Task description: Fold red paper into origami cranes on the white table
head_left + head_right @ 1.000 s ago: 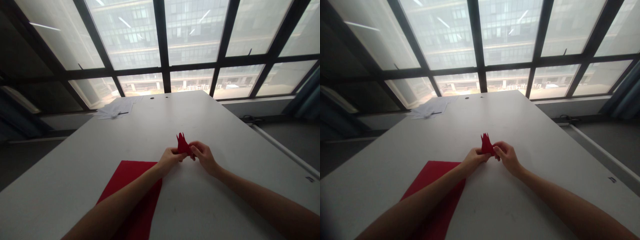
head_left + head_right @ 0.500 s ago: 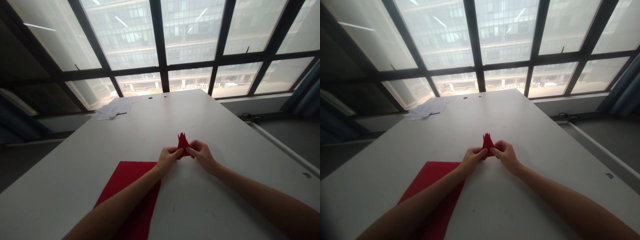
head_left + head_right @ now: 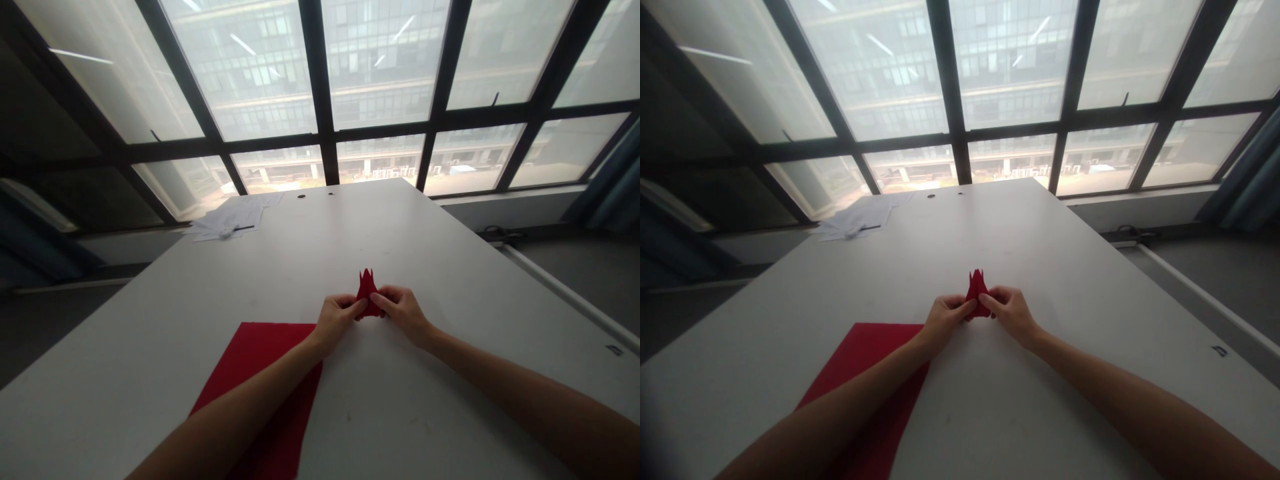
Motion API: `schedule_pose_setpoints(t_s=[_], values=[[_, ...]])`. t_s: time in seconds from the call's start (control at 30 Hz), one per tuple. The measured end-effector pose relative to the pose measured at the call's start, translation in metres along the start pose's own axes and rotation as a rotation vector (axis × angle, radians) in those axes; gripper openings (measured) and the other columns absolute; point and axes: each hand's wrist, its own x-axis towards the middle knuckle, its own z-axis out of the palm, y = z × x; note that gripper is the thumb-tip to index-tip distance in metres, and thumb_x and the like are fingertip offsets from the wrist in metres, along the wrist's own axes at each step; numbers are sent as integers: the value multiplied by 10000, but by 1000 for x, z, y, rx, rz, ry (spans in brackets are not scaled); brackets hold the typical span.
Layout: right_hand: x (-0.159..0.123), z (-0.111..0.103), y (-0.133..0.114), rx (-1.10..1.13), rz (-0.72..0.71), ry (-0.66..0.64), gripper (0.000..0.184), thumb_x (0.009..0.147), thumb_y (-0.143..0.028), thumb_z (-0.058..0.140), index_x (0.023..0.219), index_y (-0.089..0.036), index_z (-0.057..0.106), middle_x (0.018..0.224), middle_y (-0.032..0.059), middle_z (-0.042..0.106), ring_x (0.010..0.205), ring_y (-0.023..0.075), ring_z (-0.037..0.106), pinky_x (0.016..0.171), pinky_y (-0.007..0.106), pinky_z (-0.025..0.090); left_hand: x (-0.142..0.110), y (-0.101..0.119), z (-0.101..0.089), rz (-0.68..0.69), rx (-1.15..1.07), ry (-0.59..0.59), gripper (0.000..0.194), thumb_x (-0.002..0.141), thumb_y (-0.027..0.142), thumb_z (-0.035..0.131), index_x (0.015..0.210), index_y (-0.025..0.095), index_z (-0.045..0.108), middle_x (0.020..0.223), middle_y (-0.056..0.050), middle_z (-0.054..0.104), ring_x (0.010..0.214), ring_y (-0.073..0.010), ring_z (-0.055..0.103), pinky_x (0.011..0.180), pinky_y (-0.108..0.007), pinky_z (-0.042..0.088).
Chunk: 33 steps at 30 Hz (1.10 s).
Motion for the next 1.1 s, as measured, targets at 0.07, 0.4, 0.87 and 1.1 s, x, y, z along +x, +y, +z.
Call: schedule_pose_setpoints(t_s=[0.07, 0.4, 0.87, 1.1], values=[[0, 0, 0, -6, -4, 2, 326, 786, -464, 719, 750, -141, 698, 649, 21, 641, 569, 125, 508, 536, 258, 379, -1, 0, 0, 0, 4, -7, 355, 762, 458, 779, 754, 103, 768, 663, -57, 677, 588, -130, 541, 557, -238, 372], [-1, 1, 0, -47, -24, -21, 321, 799, -459, 706, 784, -139, 691, 654, 11, 622, 561, 116, 484, 521, 251, 377, 1, -2, 0, 8, -71, 70, 323, 760, 451, 786, 787, 132, 746, 730, -60, 720, 644, -148, 617, 620, -249, 457], [-2, -2, 2, -43, -36, -39, 353, 846, -499, 650, 731, -167, 635, 598, -21, 529, 530, 111, 439, 483, 242, 331, -1, -1, 0, 3, -80, -1, 321, 729, 427, 818, 736, 117, 737, 716, -69, 717, 632, -152, 622, 598, -249, 458], [-3, -1, 3, -59, -63, -68, 355, 839, -494, 652, 687, -175, 618, 594, -23, 512, 543, 117, 425, 505, 254, 334, 0, -3, 0, 10, -97, -15, 315, 760, 432, 796, 851, 132, 756, 786, -53, 719, 673, -138, 615, 635, -239, 465]])
